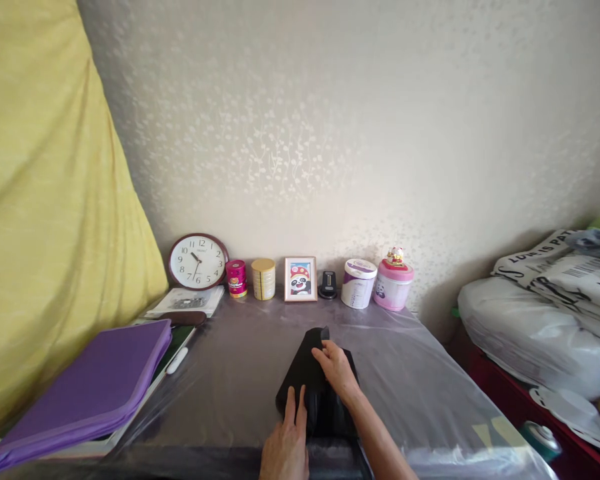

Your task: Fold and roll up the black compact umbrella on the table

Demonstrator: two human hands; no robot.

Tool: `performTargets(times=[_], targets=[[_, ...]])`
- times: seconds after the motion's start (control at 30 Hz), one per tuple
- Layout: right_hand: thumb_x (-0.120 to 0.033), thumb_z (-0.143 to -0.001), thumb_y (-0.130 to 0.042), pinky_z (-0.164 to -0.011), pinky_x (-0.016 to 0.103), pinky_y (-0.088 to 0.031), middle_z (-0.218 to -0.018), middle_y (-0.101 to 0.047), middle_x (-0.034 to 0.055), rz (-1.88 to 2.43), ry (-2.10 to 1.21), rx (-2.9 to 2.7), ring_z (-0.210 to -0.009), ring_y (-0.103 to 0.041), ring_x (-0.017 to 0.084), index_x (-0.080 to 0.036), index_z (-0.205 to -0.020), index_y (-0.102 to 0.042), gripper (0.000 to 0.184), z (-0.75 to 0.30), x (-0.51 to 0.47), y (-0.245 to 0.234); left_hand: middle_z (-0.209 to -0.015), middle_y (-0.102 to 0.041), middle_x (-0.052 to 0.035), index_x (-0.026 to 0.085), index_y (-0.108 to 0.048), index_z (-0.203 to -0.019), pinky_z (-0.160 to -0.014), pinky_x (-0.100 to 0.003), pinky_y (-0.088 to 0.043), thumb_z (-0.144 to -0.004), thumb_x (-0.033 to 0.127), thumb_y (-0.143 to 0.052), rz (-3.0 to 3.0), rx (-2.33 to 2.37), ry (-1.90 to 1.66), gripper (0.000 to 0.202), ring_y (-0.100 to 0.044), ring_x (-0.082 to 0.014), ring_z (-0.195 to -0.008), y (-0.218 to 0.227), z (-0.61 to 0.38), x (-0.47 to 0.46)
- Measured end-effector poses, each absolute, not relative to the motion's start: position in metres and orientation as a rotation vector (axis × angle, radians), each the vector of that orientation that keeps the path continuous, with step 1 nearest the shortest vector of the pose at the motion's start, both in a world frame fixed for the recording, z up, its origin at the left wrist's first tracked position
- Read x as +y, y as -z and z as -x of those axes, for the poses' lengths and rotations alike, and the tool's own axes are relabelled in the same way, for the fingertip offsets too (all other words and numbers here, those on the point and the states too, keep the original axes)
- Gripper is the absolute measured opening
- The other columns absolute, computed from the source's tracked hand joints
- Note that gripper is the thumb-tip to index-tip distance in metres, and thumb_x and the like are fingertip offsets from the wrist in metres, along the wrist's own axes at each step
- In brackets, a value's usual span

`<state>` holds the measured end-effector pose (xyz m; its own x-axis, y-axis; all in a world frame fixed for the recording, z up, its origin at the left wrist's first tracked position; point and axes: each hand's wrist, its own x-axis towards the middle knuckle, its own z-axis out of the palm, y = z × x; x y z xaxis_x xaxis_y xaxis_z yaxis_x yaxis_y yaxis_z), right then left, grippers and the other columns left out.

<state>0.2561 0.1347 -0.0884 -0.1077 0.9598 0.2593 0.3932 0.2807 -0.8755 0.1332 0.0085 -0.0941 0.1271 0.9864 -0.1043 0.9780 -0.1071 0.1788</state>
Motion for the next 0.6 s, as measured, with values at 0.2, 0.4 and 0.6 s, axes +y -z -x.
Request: performTargets(times=[0.2,0.4,0.6], targets=[[-0.014,-0.084,-0.05,-0.044,0.023,-0.038,-0.065,-0.052,0.0018,1.381,-0.926,-1.69,-0.06,-0.055,0.02,-0.006,-0.1,-0.048,0.017,-0.224,0.137,0.094,-0.141,0.0,-0.0156,0.009,-0.033,-0.135,-0.079,-0.025,-0.047,-0.065,-0.009,-0.054,-2.183,1.916,-0.052,0.075,-0.055,-0.0229,-0.092,0.098,-0.13,0.012],[-0.007,-0.088,-0.048,-0.043,0.021,-0.044,-0.069,-0.059,0.0028,1.379,-1.141,-1.692,-0.059,-0.06,0.019,-0.008,-0.104,-0.043,0.016,-0.217,0.136,0.091,-0.14,-0.011,-0.0174,-0.001,-0.016,-0.138,-0.087,-0.021,-0.041,-0.072,-0.007,-0.05,-2.167,1.95,-0.091,0.075,-0.042,-0.0224,-0.113,0.108,-0.126,0.013],[-0.002,-0.091,-0.042,-0.049,0.019,-0.043,-0.065,-0.061,-0.0004,1.239,-1.148,-1.828,-0.058,-0.061,0.015,-0.012,-0.089,-0.051,0.014,-0.219,0.128,0.081,-0.141,0.0,-0.0159,0.008,-0.013,-0.141,-0.079,-0.02,-0.045,-0.081,0.005,-0.053,-2.118,1.901,-0.27,0.072,-0.042,-0.0229,-0.113,0.112,-0.118,0.003]])
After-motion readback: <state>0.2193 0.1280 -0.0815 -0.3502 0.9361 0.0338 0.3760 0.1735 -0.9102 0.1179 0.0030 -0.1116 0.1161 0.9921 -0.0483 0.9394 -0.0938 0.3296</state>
